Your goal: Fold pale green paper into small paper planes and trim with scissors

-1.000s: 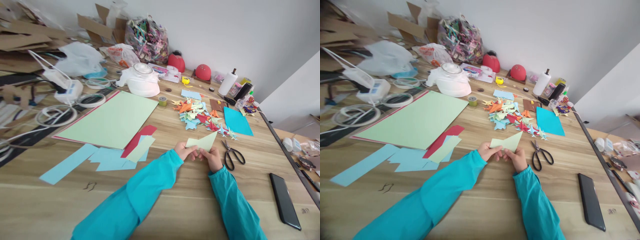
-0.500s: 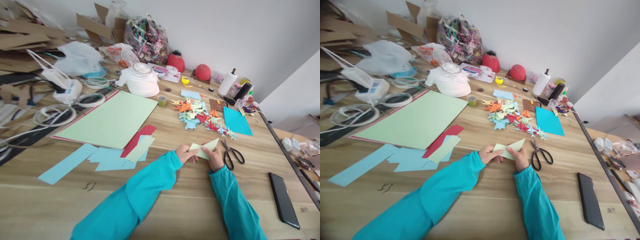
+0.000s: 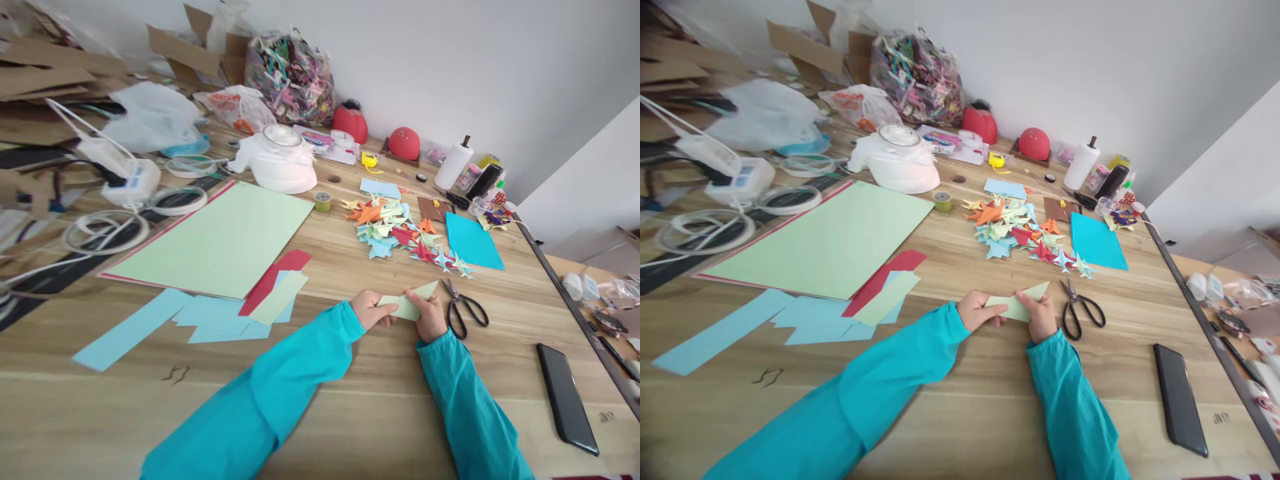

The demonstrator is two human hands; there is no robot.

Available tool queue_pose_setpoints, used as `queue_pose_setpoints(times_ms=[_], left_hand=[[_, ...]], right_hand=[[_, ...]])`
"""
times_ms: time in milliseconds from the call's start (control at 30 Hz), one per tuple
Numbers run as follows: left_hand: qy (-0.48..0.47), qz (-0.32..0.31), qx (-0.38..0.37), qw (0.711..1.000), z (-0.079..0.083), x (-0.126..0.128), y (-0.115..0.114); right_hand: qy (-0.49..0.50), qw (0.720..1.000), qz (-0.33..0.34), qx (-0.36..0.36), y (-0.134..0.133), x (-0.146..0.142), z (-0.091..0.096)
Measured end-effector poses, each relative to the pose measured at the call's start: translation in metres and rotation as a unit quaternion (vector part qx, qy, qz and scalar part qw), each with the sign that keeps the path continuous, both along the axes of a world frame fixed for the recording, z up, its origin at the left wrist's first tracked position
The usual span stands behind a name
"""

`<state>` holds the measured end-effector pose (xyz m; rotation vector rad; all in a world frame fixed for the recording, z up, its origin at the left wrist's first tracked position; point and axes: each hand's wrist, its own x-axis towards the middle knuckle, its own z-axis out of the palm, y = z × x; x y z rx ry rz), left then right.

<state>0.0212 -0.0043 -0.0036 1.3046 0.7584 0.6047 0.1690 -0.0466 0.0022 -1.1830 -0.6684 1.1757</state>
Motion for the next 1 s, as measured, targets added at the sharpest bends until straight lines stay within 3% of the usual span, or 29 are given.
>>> queue_pose_setpoints(times_ms=[200, 567, 767, 1000], left_hand=[[-0.033, 0.001, -0.045, 0.998, 0.007, -0.002, -0.001], [-0.054, 0.000, -0.069, 0.996, 0.003, -0.002, 0.000], [-0.069, 0.004, -0.073, 0.995, 0.002, -0.002, 0.001], [-0.062, 0.059, -0.040, 0.996, 0.002, -0.001, 0.001]], right_hand=[[0.086, 0.995, -0.033, -0.043, 0.003, 0.003, 0.005], [0.214, 0.972, -0.068, -0.072, 0.008, 0.011, 0.002], [0.216, 0.972, -0.084, -0.040, 0.008, 0.012, 0.002], [0.150, 0.988, -0.039, 0.005, 0.003, 0.003, 0.007]])
